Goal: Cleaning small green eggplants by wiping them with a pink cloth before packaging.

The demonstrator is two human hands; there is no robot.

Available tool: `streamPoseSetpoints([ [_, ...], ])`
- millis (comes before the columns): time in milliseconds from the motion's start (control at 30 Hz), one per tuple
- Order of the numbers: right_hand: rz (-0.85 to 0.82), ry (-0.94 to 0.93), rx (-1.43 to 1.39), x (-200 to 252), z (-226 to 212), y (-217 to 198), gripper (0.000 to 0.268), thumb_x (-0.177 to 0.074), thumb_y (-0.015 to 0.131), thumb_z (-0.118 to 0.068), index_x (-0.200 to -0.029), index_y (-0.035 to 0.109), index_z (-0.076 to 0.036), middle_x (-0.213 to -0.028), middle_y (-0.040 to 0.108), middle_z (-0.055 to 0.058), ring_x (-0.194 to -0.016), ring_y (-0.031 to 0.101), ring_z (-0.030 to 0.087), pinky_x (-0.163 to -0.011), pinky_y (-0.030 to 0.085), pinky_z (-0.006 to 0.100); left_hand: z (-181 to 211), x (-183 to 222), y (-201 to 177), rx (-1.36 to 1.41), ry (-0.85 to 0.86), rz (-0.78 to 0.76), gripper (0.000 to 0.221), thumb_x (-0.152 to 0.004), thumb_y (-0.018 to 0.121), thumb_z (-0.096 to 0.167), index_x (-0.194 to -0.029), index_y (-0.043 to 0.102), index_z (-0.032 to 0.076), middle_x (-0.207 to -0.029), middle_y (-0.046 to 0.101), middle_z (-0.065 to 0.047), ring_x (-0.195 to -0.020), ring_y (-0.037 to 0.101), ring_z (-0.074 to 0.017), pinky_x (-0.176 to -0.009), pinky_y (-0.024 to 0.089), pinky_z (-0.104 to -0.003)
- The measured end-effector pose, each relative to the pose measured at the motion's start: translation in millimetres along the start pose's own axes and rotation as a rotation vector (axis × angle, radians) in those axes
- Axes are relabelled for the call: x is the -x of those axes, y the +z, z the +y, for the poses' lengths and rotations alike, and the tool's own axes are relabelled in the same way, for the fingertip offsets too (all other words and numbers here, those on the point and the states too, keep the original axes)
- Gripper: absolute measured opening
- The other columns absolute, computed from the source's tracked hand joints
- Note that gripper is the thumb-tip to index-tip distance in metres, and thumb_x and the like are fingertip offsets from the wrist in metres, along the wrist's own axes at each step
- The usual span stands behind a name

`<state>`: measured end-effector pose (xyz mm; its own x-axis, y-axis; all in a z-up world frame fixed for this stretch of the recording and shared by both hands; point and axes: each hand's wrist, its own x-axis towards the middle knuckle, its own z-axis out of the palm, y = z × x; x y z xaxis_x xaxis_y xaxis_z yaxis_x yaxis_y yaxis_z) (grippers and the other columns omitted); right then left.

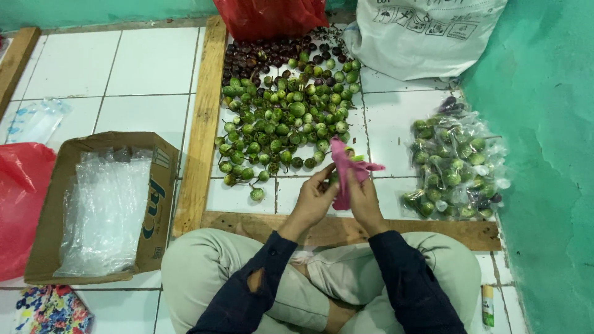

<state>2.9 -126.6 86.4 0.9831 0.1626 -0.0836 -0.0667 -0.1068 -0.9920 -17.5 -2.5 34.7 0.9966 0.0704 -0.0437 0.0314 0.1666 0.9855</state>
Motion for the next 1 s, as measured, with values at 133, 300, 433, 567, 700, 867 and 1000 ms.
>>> streamPoseSetpoints([
  [133,0.012,0.085,-0.026,-25.9,67.2,-7.7,0.03,-0.095,0.072,-0.028,-0.105,0.058,-0.003,-0.067,0.067,0.018,-0.05,0.068,0.028,-0.047,0.062,0.039,-4.7,0.1,-1.5,0.009,-0.003,-0.028,0.076,-0.087,0.069,-0.004,-0.155,0.036,0.003,-0.109,0.062,-0.012,-0.089,0.063,-0.0178,-0.078,0.059,-0.03],
  [300,0.173,0.12,-0.02,-20.7,53.2,-7.1,0.026,-0.099,0.067,-0.025,-0.081,0.067,-0.006,-0.052,0.063,0.017,-0.042,0.066,0.024,-0.037,0.056,0.038,-4.5,0.7,-2.5,-0.16,-0.129,-0.158,0.078,-0.087,0.073,0.007,-0.155,0.036,0.005,-0.108,0.068,-0.017,-0.088,0.068,-0.0225,-0.072,0.059,-0.031],
  [433,0.284,0.088,-0.1,-20.3,51.5,-12.4,0.028,-0.105,0.063,-0.035,-0.085,0.064,-0.015,-0.057,0.06,0.005,-0.042,0.057,0.013,-0.038,0.051,0.028,-17.2,-0.1,-4.9,-0.36,-0.167,-0.164,0.075,-0.086,0.075,0.017,-0.154,0.043,0.008,-0.118,0.069,-0.016,-0.098,0.065,-0.0196,-0.075,0.057,-0.029],
  [567,0.341,-0.152,0.118,8.7,10.1,16.1,0.03,-0.11,0.051,-0.032,-0.097,0.059,-0.007,-0.076,0.061,0.012,-0.07,0.063,0.024,-0.076,0.053,0.043,-50.6,-12.1,-4.6,0.144,-0.249,0.09,0.051,-0.095,0.068,0.014,-0.142,0.053,-0.001,-0.097,0.073,-0.014,-0.079,0.072,-0.0189,-0.073,0.06,-0.03],
  [700,0.104,-0.232,0.268,19.4,-18.8,41.0,0.042,-0.107,0.041,-0.045,-0.109,0.061,-0.008,-0.086,0.061,0.013,-0.081,0.067,0.031,-0.085,0.057,0.052,-56.0,-13.0,-1.8,0.553,-0.333,0.198,0.04,-0.094,0.068,0.009,-0.131,0.061,-0.005,-0.094,0.071,-0.018,-0.078,0.074,-0.0242,-0.067,0.062,-0.031],
  [867,0.237,-0.153,0.385,0.6,60.5,25.1,0.045,-0.107,0.051,-0.046,-0.116,0.063,-0.004,-0.096,0.064,0.026,-0.098,0.065,0.049,-0.082,0.05,0.059,-86.0,-23.5,-13.5,0.624,-0.319,0.109,0.039,-0.098,0.069,0.01,-0.135,0.061,0.0,-0.104,0.071,-0.015,-0.087,0.072,-0.022,-0.075,0.059,-0.029],
  [1000,0.168,0.154,0.18,-1.8,32.9,7.4,0.06,-0.107,0.041,-0.048,-0.118,0.066,0.005,-0.108,0.069,0.032,-0.113,0.063,0.047,-0.101,0.041,0.058,-49.2,-7.1,-1.5,0.573,-0.199,0.045,0.043,-0.099,0.063,0.001,-0.142,0.057,-0.001,-0.116,0.068,-0.014,-0.101,0.07,-0.0229,-0.085,0.059,-0.032],
])
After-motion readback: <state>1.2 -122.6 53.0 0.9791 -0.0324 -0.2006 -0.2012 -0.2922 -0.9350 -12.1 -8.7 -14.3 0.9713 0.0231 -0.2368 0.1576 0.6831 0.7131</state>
